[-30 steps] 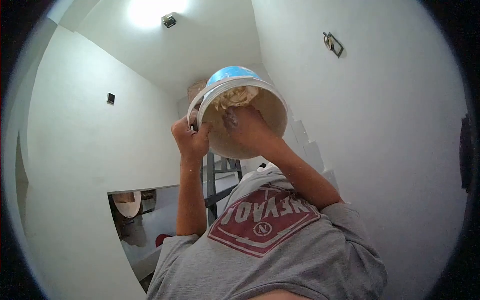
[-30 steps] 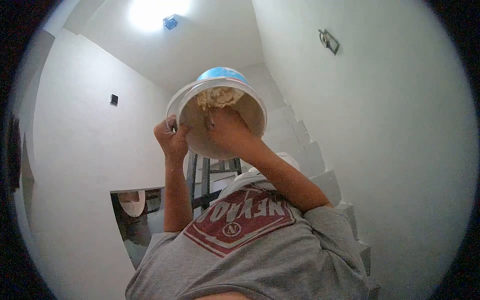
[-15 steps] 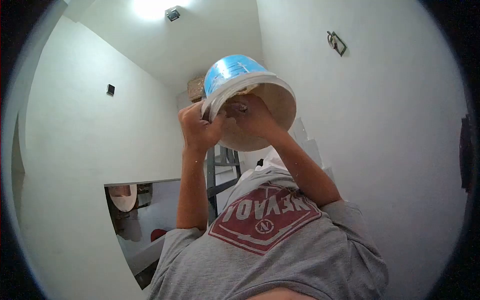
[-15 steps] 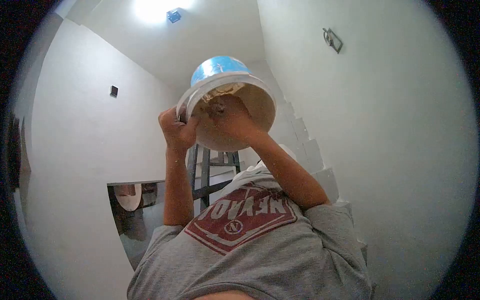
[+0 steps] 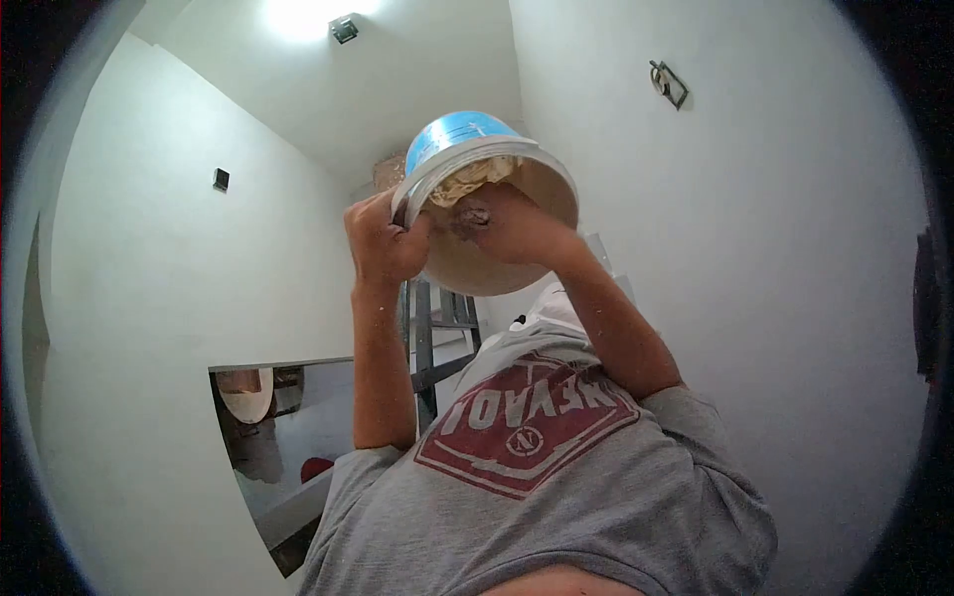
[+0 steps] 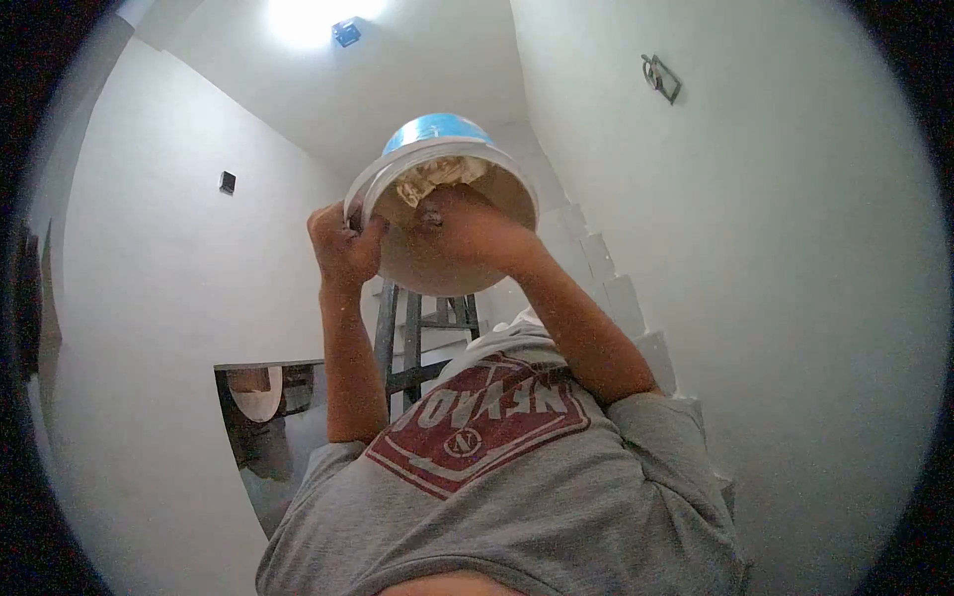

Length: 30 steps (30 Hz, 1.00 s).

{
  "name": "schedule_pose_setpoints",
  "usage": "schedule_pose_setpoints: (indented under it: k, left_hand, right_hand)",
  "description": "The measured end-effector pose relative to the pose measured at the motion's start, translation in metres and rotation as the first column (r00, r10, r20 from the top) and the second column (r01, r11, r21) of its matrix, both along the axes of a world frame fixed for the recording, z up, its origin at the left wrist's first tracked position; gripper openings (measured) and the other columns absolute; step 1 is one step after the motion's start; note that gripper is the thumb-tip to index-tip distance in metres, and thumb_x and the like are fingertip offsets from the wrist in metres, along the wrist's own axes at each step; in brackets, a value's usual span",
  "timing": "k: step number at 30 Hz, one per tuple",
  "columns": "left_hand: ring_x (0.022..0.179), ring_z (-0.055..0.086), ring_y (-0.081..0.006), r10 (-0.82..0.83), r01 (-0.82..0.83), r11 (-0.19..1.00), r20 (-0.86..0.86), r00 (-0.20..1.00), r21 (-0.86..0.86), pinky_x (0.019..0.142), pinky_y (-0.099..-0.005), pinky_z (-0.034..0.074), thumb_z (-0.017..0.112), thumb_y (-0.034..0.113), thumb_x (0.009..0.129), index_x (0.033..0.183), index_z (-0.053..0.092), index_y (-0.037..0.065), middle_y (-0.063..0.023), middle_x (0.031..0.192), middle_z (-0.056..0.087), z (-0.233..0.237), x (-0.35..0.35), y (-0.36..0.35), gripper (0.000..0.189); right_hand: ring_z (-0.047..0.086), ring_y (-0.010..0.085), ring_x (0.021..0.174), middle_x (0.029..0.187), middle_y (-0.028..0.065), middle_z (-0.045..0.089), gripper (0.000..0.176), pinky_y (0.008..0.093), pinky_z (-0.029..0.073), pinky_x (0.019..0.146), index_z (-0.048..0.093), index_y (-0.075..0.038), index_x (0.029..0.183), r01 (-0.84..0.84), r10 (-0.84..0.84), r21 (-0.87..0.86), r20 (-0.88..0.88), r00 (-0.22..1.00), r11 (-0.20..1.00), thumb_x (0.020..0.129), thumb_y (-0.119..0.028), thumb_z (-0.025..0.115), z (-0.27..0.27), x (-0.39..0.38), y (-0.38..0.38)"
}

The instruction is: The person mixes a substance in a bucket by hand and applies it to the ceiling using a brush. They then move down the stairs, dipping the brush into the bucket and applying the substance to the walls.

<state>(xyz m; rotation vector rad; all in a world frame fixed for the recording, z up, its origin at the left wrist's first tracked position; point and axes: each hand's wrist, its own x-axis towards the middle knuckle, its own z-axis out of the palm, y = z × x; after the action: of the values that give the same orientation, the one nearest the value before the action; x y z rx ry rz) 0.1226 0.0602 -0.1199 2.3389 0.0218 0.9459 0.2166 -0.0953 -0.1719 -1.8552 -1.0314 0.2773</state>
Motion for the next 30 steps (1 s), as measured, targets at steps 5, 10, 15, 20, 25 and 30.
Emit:
schedule_pose_setpoints:
  k: [5,10,15,20,25,30]
  left_hand:
    - [0.046,0.053,-0.0216,0.019,-0.020,1.000,-0.054,0.998,-0.023,0.051,-0.0343,0.044,0.067,0.012,0.066,0.068,0.062,-0.003,-0.0140,0.055,0.056,-0.005,-0.003,0.005,0.016]
    - [0.052,0.060,-0.0262,0.002,-0.002,1.000,-0.026,1.000,0.006,0.054,-0.0350,0.047,0.069,0.015,0.069,0.076,0.065,-0.002,-0.0154,0.059,0.059,-0.009,0.000,-0.004,0.018]
    - [0.049,0.052,-0.0137,-0.006,0.004,0.999,0.032,0.999,0.046,0.051,-0.0318,0.043,0.073,0.019,0.075,0.067,0.061,-0.002,-0.0080,0.052,0.054,-0.011,0.004,-0.004,0.026]
    - [0.049,0.045,-0.0110,0.231,-0.292,0.883,-0.201,0.952,-0.368,0.047,-0.0333,0.038,0.074,0.019,0.081,0.067,0.062,-0.005,-0.0074,0.049,0.047,-0.001,0.003,0.003,0.030]
    - [0.050,0.039,-0.0095,0.219,-0.297,0.843,-0.220,0.951,-0.447,0.045,-0.0331,0.034,0.073,0.023,0.084,0.066,0.063,-0.004,-0.0015,0.051,0.045,0.003,0.003,0.001,0.034]
    - [0.053,0.041,-0.0108,0.245,-0.342,0.863,-0.285,0.927,-0.371,0.047,-0.0371,0.033,0.072,0.023,0.084,0.068,0.063,-0.004,-0.0057,0.051,0.043,-0.009,0.005,0.002,0.033]
  right_hand:
    - [0.062,0.0347,0.107,0.113,0.0181,0.067,0.032,0.0420,0.047,0.095,0.067,-0.004,0.109,-0.034,0.010,-0.117,-0.200,0.980,0.993,0.078,-0.011,0.065,0.034,0.000,-0.008]
    - [0.065,0.0274,0.095,0.107,0.0169,0.068,0.029,0.0375,0.051,0.086,0.067,-0.002,0.108,0.193,-0.193,0.054,-0.006,0.981,0.980,0.080,-0.008,0.062,-0.003,0.003,0.019]
    - [0.061,0.0133,0.073,0.098,0.0149,0.068,0.024,0.0281,0.051,0.065,0.067,0.002,0.108,0.160,-0.117,0.241,-0.181,0.977,0.957,0.088,-0.006,0.056,-0.017,0.003,0.012]
    - [0.058,0.0107,0.066,0.087,0.0146,0.070,0.027,0.0236,0.045,0.053,0.066,0.005,0.109,0.261,-0.075,0.355,-0.460,0.885,0.898,0.097,-0.016,0.055,0.047,-0.044,-0.042]
    - [0.056,0.0098,0.062,0.086,0.0193,0.070,0.033,0.0197,0.041,0.051,0.062,0.008,0.115,0.375,0.019,0.483,-0.633,0.774,0.791,0.098,-0.019,0.054,0.082,-0.023,-0.093]
    - [0.054,0.0135,0.059,0.087,0.0221,0.069,0.039,0.0217,0.040,0.047,0.057,0.009,0.122,0.430,0.055,0.776,-0.509,0.859,0.462,0.099,-0.023,0.054,0.124,-0.002,-0.141]
